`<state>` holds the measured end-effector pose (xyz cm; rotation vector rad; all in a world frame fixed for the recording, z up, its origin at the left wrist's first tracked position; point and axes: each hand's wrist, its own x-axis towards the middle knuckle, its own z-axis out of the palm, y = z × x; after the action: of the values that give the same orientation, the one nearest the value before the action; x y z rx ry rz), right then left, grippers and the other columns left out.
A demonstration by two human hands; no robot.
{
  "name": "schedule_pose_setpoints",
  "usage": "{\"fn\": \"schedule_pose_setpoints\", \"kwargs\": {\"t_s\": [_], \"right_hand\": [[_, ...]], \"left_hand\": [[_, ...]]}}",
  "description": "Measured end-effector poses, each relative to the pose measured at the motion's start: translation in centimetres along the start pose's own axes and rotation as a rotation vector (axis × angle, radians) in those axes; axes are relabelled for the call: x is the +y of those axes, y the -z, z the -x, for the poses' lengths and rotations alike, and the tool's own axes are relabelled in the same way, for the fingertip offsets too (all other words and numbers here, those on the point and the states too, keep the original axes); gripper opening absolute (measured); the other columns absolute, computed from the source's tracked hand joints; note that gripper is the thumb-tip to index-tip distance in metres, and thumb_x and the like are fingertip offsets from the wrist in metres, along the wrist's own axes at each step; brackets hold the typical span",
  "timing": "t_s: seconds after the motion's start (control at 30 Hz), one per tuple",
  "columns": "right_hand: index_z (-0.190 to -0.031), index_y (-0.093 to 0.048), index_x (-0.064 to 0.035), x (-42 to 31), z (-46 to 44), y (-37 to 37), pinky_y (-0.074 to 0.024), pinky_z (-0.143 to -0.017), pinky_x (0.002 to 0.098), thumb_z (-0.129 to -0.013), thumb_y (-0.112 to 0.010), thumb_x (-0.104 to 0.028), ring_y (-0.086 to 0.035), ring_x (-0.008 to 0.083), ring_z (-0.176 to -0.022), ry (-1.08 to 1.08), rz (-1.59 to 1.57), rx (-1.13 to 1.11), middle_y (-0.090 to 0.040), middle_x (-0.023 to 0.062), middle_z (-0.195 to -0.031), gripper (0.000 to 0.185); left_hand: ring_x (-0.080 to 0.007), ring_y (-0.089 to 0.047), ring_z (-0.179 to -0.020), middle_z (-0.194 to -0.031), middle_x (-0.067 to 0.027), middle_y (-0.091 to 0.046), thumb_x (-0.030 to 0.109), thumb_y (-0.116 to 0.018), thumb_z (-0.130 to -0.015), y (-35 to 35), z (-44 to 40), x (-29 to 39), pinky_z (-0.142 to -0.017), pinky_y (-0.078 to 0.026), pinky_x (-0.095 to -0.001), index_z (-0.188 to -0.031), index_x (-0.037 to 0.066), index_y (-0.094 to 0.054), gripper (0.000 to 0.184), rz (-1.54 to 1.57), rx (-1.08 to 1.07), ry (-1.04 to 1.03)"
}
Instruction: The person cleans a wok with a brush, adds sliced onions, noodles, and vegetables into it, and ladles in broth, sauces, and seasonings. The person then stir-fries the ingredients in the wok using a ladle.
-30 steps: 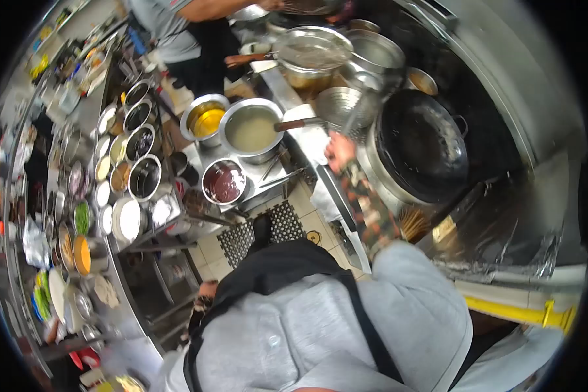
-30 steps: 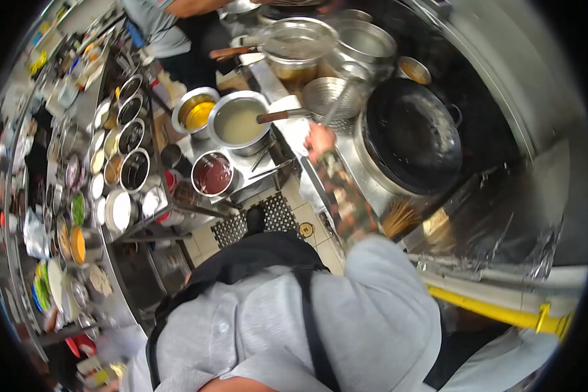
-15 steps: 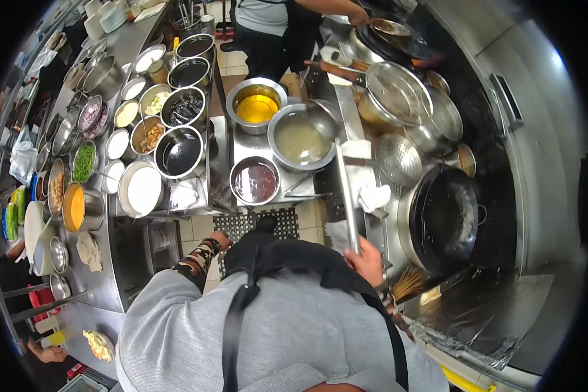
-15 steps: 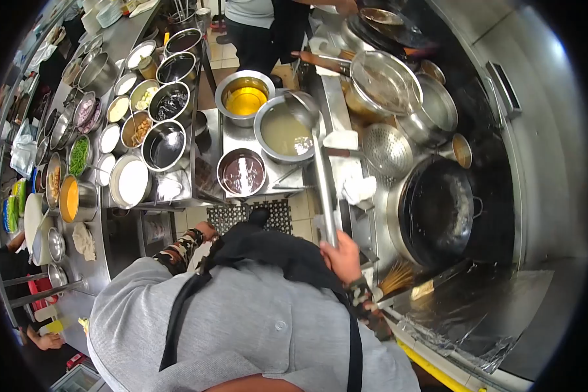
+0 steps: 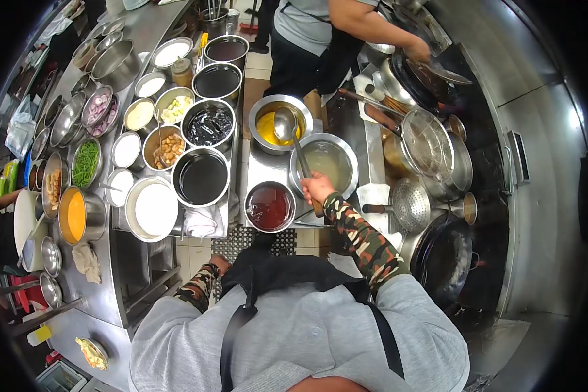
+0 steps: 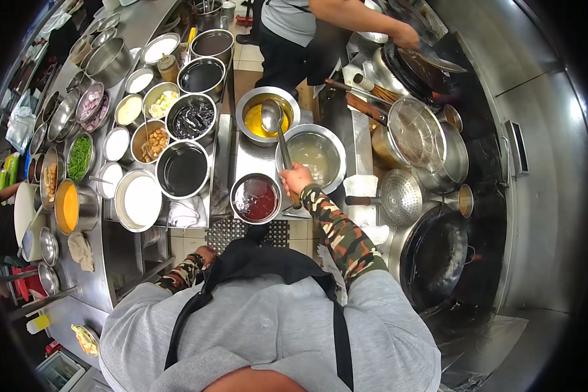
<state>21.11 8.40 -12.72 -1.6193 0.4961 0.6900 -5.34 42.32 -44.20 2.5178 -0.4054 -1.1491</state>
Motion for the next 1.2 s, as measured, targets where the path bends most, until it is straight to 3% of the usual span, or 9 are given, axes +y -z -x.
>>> {"fn": "schedule_pose_setpoints", "kwargs": {"t_s": [0.27, 0.4, 0.53, 0.7, 0.77, 0.93, 1.03, 1.1, 1.2], "right_hand": [[-0.095, -0.045, -0.0086, 0.6, 1.1, 1.4, -0.0365, -0.038, 0.0277, -0.089, -0.056, -0.009, -0.042, 0.0091, -0.043, -0.068, -0.347, -0.178, -0.047, 0.0002, -0.064, 0.012], [-0.103, -0.049, -0.0108, 0.8, 3.6, 3.6, -0.0340, -0.038, 0.0228, -0.094, -0.052, -0.014, -0.039, 0.0059, -0.044, -0.151, -0.766, -0.333, -0.045, -0.0022, -0.066, 0.010], [-0.120, -0.050, -0.0064, 2.0, 7.4, 6.4, -0.0347, -0.038, 0.0205, -0.098, -0.047, -0.019, -0.039, 0.0038, -0.043, -0.181, -1.248, -0.659, -0.045, -0.0036, -0.068, 0.026], [-0.137, -0.039, -0.0024, 6.4, 18.6, 9.7, -0.0384, -0.039, 0.0213, -0.101, -0.039, -0.022, -0.041, 0.0046, -0.043, -0.058, -1.518, -0.926, -0.044, -0.0015, -0.068, 0.041], [-0.144, -0.031, -0.0059, 9.3, 24.9, 11.1, -0.0402, -0.038, 0.0230, -0.101, -0.037, -0.022, -0.042, 0.0062, -0.043, 0.012, -1.621, -0.952, -0.044, 0.0008, -0.068, 0.046], [-0.149, -0.019, -0.0094, 16.4, 40.9, 14.5, -0.0417, -0.036, 0.0233, -0.101, -0.036, -0.019, -0.041, 0.0056, -0.040, 0.321, -1.651, -0.694, -0.045, 0.0005, -0.070, 0.052], [-0.149, -0.019, -0.0092, 19.8, 47.4, 16.6, -0.0400, -0.033, 0.0232, -0.100, -0.039, -0.020, -0.040, 0.0048, -0.039, 0.476, -1.578, -0.408, -0.043, -0.0005, -0.068, 0.054], [-0.141, -0.035, -0.0083, 20.1, 50.3, 18.2, -0.0371, -0.032, 0.0230, -0.097, -0.045, -0.017, -0.038, 0.0055, -0.037, 0.436, -1.428, 0.022, -0.045, -0.0017, -0.066, 0.045], [-0.126, -0.045, -0.0058, 20.9, 50.3, 21.1, -0.0366, -0.032, 0.0245, -0.092, -0.052, -0.011, -0.041, 0.0077, -0.038, 0.261, -0.684, 0.678, -0.047, -0.0013, -0.062, 0.035]], "left_hand": [[-0.0297, -0.066, -0.069, -0.078, -0.0174, -0.067, 0.012, -0.067, -0.076, 0.0, 0.4, -2.7, -0.059, -0.052, -0.0380, -0.081, 0.003, -0.068, 0.011, -0.128, -0.285, -0.257], [-0.0287, -0.066, -0.075, -0.082, -0.0154, -0.067, 0.019, -0.068, -0.074, 4.3, 0.0, 0.4, -0.065, -0.051, -0.0394, -0.090, 0.004, -0.067, 0.022, 0.070, -0.349, -0.013], [-0.0302, -0.066, -0.082, -0.087, -0.0148, -0.069, 0.030, -0.069, -0.076, 8.0, -0.6, 6.4, -0.074, -0.051, -0.0396, -0.102, 0.005, -0.066, 0.036, 0.349, -0.096, 0.208], [-0.0248, -0.067, -0.079, -0.084, -0.0116, -0.069, 0.029, -0.069, -0.080, 12.8, -3.1, 18.5, -0.075, -0.051, -0.0361, -0.112, 0.001, -0.064, 0.043, 0.478, 0.028, -0.128], [-0.0153, -0.063, -0.072, -0.079, -0.0078, -0.067, 0.019, -0.069, -0.082, 17.2, -0.2, 27.6, -0.069, -0.050, -0.0297, -0.116, -0.004, -0.060, 0.042, 0.763, -0.187, -0.257], [-0.0133, -0.061, -0.074, -0.081, -0.0053, -0.064, 0.014, -0.067, -0.083, 17.7, 2.3, 43.5, -0.068, -0.048, -0.0275, -0.119, -0.002, -0.058, 0.040, 0.564, -0.404, -0.752], [-0.0278, -0.062, -0.083, -0.091, -0.0139, -0.060, 0.019, -0.066, -0.082, 17.0, 5.3, 54.0, -0.077, -0.050, -0.0354, -0.117, 0.005, -0.061, 0.038, 0.028, -0.286, -1.231], [-0.0335, -0.058, -0.096, -0.100, -0.0148, -0.057, 0.013, -0.063, -0.077, 14.5, 4.6, 60.1, -0.082, -0.048, -0.0411, -0.110, 0.006, -0.062, 0.034, -0.101, 0.003, -1.504], [-0.0329, -0.056, -0.101, -0.106, -0.0149, -0.057, 0.005, -0.058, -0.072, 12.4, 2.2, 69.4, -0.088, -0.045, -0.0432, -0.109, 0.000, -0.058, 0.037, -0.213, 0.476, -1.673]]}}
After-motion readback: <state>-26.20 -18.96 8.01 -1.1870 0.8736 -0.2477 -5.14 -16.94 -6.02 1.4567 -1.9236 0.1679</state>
